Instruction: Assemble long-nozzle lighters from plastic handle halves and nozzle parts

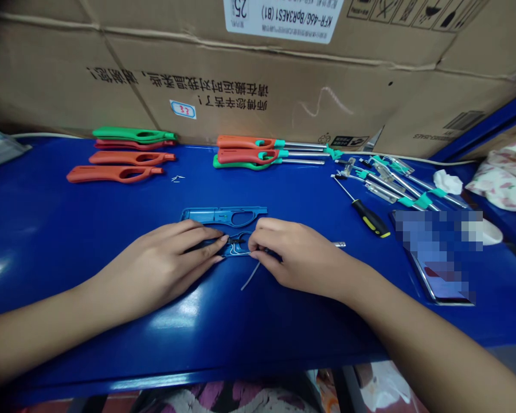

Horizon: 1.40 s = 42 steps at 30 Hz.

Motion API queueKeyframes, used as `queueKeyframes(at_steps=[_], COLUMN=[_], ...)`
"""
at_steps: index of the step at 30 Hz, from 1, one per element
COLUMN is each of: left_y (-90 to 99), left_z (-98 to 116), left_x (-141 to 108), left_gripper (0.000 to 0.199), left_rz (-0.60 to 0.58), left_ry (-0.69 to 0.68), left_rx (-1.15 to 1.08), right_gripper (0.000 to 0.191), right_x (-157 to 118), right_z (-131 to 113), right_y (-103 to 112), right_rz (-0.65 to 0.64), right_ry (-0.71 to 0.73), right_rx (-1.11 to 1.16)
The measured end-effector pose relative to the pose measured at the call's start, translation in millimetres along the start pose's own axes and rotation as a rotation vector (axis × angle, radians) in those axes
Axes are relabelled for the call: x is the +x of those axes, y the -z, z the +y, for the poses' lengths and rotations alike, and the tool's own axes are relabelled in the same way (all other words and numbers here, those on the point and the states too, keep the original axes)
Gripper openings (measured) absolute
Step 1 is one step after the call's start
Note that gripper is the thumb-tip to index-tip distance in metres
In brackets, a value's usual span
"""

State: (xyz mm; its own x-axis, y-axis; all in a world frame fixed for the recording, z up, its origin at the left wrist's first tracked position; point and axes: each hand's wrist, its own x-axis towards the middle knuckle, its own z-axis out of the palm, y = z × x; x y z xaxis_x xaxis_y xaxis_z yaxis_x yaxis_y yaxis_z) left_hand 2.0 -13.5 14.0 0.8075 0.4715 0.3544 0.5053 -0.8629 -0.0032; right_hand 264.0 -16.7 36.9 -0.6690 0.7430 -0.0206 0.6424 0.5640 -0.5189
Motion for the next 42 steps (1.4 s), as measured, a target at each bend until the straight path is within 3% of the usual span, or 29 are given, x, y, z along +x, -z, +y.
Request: queueKeyframes(at_steps=[10,14,27,33,42], left_y=[-2.8,-5.1,0.3,-2.2,-5.2], left_z=[0.5,-0.8,-0.9,-3.0,-4.4], left_x=[-3.9,-7.8,-7.4,-6.6,-1.5], left_gripper=[0.028,0.031,0.032,0.027,0.027], left_rz=[0.091,0.087,0.032,0.09,0.007], left_ry=[-0.063,-0.016,-0.069,-0.074,-0.015], left_rx=[-0.032,-0.101,-0.1,-0.116,-0.214], right_gripper=[0.011,0.007,0.007,0.004,0.012], right_x=[0.4,0.9,0.4,-0.6,-4.4], right_z=[0.5,0.5,-2.3,-2.3,0.7], right_y=[-0.1,0.5,1.8,2.0,3.2], right_rz=[-0.046,-0.054,-0.067,-0.072,-0.059], right_ry=[0.0,-0.007,-0.026,-0.018,-0.008], right_rx=[-0.036,-0.051,-0.094,-0.09,-0.085])
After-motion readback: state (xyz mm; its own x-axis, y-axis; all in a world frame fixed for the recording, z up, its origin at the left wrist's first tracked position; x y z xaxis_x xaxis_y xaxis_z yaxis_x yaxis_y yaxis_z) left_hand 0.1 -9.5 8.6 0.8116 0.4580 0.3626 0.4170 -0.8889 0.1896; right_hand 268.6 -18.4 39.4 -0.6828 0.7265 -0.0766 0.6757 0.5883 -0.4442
